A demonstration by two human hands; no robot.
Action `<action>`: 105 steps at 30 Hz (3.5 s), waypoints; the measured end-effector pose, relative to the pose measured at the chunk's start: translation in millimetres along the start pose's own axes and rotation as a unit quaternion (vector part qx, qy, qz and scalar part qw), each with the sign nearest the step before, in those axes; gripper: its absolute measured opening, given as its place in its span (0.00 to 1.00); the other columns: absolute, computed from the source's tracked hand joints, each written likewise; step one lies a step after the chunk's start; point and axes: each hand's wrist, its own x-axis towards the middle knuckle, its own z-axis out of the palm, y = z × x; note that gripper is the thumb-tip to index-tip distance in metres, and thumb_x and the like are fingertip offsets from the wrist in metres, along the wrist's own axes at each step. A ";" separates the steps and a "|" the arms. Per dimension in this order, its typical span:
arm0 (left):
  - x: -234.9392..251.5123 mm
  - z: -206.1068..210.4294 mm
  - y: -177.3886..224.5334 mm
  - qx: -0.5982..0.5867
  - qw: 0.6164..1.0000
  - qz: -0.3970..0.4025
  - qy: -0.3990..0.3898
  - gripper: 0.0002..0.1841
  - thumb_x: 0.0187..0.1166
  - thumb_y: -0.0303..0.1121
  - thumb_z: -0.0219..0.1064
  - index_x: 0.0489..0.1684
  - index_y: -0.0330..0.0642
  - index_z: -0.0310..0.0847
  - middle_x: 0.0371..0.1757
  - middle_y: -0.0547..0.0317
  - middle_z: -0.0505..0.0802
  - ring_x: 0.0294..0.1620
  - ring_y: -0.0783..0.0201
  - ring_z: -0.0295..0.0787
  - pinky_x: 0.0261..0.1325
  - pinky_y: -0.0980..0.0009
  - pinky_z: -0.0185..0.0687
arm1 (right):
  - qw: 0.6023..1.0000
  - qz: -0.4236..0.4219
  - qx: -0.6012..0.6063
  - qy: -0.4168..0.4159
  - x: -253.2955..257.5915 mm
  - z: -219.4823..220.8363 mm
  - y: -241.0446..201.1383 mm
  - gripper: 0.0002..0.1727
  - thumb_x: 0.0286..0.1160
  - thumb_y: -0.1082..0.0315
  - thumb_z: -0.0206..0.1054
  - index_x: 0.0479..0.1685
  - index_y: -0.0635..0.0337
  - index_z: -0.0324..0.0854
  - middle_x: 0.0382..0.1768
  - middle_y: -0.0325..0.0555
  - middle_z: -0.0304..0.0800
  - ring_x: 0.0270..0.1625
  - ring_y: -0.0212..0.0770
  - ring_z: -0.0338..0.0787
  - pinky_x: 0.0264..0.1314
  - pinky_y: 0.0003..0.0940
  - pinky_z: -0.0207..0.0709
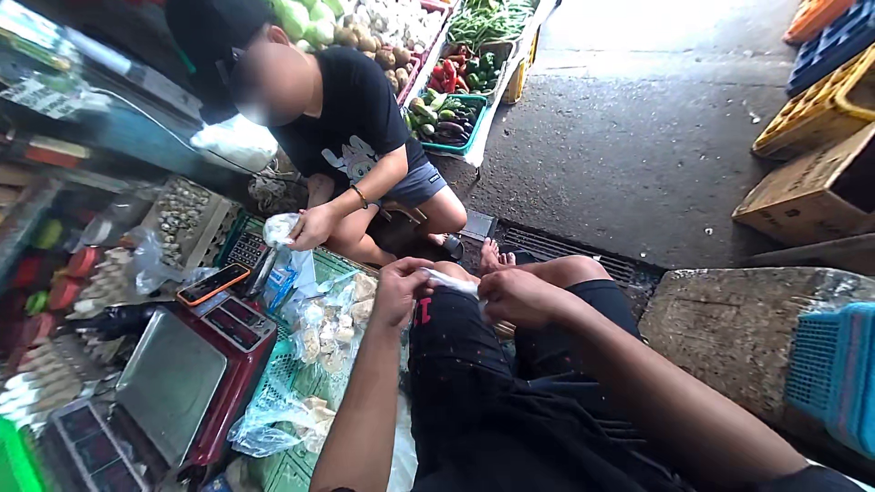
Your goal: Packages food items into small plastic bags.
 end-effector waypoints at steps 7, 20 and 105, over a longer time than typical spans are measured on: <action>-7.8 97.2 -25.0 0.110 0.990 0.082 -0.041 0.05 0.73 0.26 0.75 0.41 0.33 0.91 0.41 0.52 0.93 0.35 0.63 0.92 0.44 0.65 0.94 | 0.888 0.145 0.396 0.181 -1.5 30.1 44.4 0.13 0.86 0.65 0.57 0.44 0.64 0.85 0.34 0.45 0.91 0.36 0.39 0.91 0.41 0.39 0.87; -4.0 81.4 -71.7 0.360 0.901 0.211 0.115 0.14 0.70 0.38 0.79 0.45 0.38 0.93 0.47 0.52 0.94 0.49 0.60 0.92 0.56 0.60 0.89 | 0.620 -0.056 0.766 0.162 4.9 71.5 25.6 0.21 0.88 0.62 0.50 0.71 0.60 0.77 0.65 0.53 0.86 0.67 0.46 0.86 0.72 0.46 0.81; 20.6 141.7 -35.7 0.158 0.900 0.002 -0.406 0.08 0.79 0.28 0.72 0.31 0.34 0.91 0.28 0.54 0.92 0.29 0.67 0.87 0.37 0.69 0.86 | 0.720 -0.063 0.481 0.497 -69.2 -42.8 64.8 0.05 0.82 0.76 0.63 0.44 0.67 0.85 0.23 0.43 0.89 0.24 0.32 0.85 0.31 0.27 0.83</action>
